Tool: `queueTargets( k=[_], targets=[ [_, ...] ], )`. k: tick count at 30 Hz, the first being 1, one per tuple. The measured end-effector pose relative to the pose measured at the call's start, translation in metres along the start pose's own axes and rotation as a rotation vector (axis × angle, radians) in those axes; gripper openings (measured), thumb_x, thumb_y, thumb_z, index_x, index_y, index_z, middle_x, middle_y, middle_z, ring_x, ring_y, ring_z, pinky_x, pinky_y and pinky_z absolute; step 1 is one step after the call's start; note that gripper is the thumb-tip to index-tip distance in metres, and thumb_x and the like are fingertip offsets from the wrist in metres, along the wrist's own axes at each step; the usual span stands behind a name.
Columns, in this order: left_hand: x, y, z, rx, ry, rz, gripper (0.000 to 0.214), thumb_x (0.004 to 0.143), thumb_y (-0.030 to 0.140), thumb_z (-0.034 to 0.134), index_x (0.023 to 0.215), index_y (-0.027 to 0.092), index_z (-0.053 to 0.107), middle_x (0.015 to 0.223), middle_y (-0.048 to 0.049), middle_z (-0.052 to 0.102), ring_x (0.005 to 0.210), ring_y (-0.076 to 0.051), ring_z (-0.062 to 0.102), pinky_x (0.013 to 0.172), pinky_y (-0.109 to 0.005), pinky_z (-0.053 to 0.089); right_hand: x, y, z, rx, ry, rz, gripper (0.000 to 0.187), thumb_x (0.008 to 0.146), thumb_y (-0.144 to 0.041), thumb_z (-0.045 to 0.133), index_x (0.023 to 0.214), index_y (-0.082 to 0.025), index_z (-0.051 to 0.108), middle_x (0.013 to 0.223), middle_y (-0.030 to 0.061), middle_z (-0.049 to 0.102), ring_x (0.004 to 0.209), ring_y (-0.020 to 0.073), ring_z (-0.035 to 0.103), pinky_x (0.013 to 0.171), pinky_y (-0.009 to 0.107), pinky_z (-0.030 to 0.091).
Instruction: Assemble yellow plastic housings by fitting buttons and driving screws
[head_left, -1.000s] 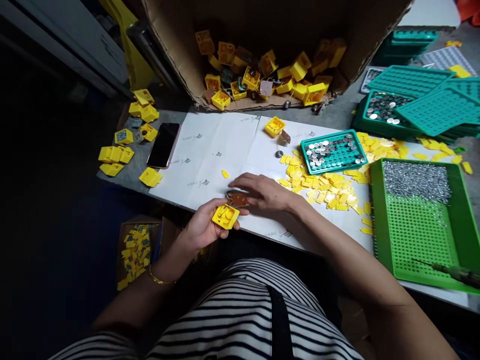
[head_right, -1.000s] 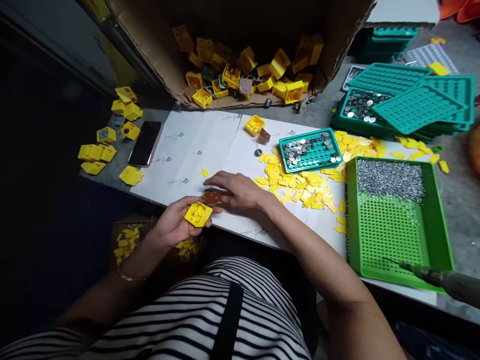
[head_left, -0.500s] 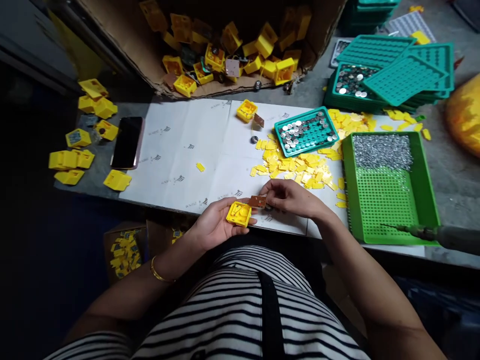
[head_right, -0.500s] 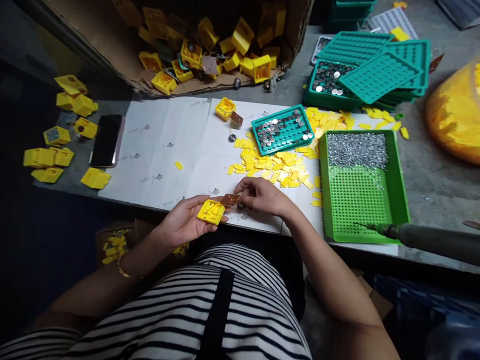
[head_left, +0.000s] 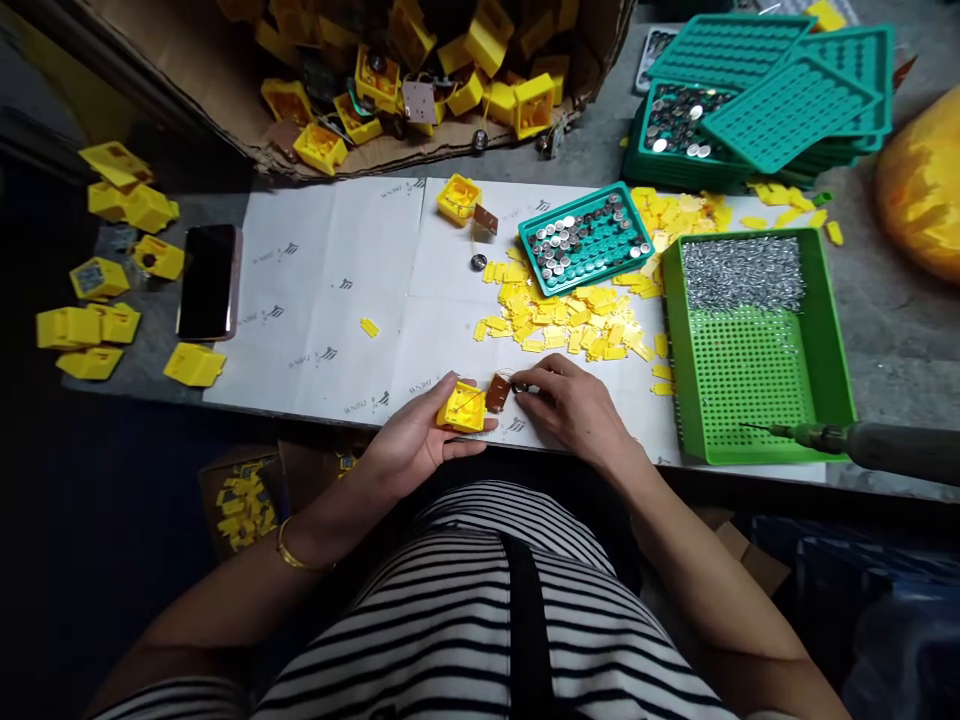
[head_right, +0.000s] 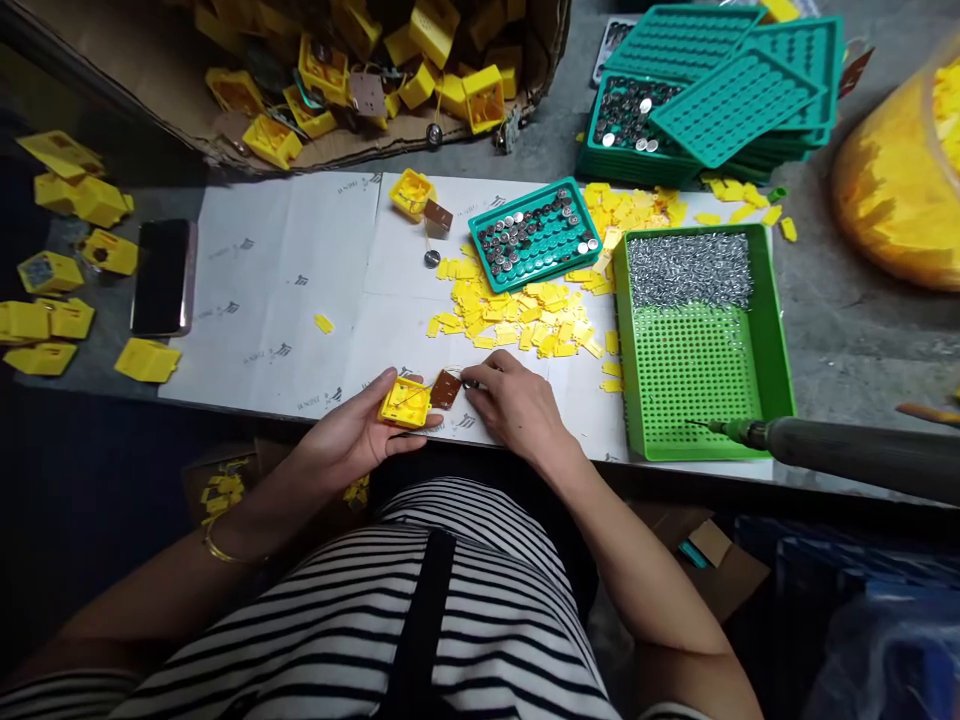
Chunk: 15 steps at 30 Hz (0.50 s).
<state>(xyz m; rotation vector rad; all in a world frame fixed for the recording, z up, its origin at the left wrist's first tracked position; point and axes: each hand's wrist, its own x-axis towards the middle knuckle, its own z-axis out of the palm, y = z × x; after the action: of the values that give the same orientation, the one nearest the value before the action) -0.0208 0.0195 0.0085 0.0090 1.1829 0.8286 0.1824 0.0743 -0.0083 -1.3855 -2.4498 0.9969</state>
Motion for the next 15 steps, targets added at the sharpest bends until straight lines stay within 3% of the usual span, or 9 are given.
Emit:
queueTargets(
  k=[3, 5, 7, 11, 15],
  targets=[
    [-0.0007, 0.0006, -0.0036, 0.135, 0.012, 0.088, 0.035, 0.091, 0.042, 0.057, 0.112, 0.015, 0.063, 0.088, -0.0077, 0.069, 0.065, -0.016, 0.069, 0.040, -0.019, 0.051, 0.0019, -0.0008, 0.0006, -0.069, -0.002, 0.011, 0.027, 0.092, -0.022, 0.051, 0.114, -0.022, 0.065, 0.109, 0.0082, 0.062, 0.088, 0.0207, 0.063, 0.074, 0.031, 0.048],
    [-0.0022, 0.0005, -0.0058, 0.199, 0.028, 0.148, 0.036, 0.088, 0.042, 0.060, 0.110, 0.014, 0.065, 0.086, -0.0067, 0.068, 0.061, -0.013, 0.065, 0.037, -0.017, 0.046, 0.0009, -0.0012, 0.0000, -0.078, 0.017, 0.011, 0.026, 0.092, -0.022, 0.050, 0.112, -0.021, 0.066, 0.110, 0.0084, 0.062, 0.090, 0.0215, 0.064, 0.074, 0.031, 0.048],
    [-0.0039, -0.0004, -0.0066, 0.237, 0.052, 0.194, 0.035, 0.085, 0.038, 0.065, 0.111, 0.014, 0.067, 0.091, -0.0067, 0.068, 0.068, -0.013, 0.065, 0.044, -0.018, 0.051, -0.0011, -0.0017, 0.0007, -0.049, 0.053, 0.021, 0.023, 0.092, -0.025, 0.051, 0.109, -0.021, 0.066, 0.108, 0.0081, 0.063, 0.089, 0.0207, 0.064, 0.075, 0.031, 0.048],
    [-0.0065, -0.0030, -0.0033, 0.257, 0.092, 0.245, 0.041, 0.077, 0.024, 0.075, 0.115, 0.013, 0.065, 0.096, -0.0055, 0.071, 0.084, -0.013, 0.065, 0.072, -0.019, 0.055, -0.0040, -0.0030, 0.0059, -0.030, 0.141, 0.119, 0.020, 0.092, -0.031, 0.053, 0.104, -0.020, 0.066, 0.100, 0.0069, 0.065, 0.084, 0.0198, 0.064, 0.072, 0.030, 0.048],
    [-0.0091, -0.0004, -0.0019, 0.388, 0.122, 0.384, 0.046, 0.064, 0.016, 0.083, 0.106, 0.016, 0.065, 0.096, -0.0040, 0.072, 0.092, -0.015, 0.066, 0.079, -0.018, 0.051, -0.0049, -0.0045, 0.0093, -0.101, 0.147, 0.171, 0.023, 0.093, -0.033, 0.052, 0.105, -0.021, 0.067, 0.097, 0.0068, 0.066, 0.085, 0.0216, 0.065, 0.069, 0.031, 0.046]
  ],
)
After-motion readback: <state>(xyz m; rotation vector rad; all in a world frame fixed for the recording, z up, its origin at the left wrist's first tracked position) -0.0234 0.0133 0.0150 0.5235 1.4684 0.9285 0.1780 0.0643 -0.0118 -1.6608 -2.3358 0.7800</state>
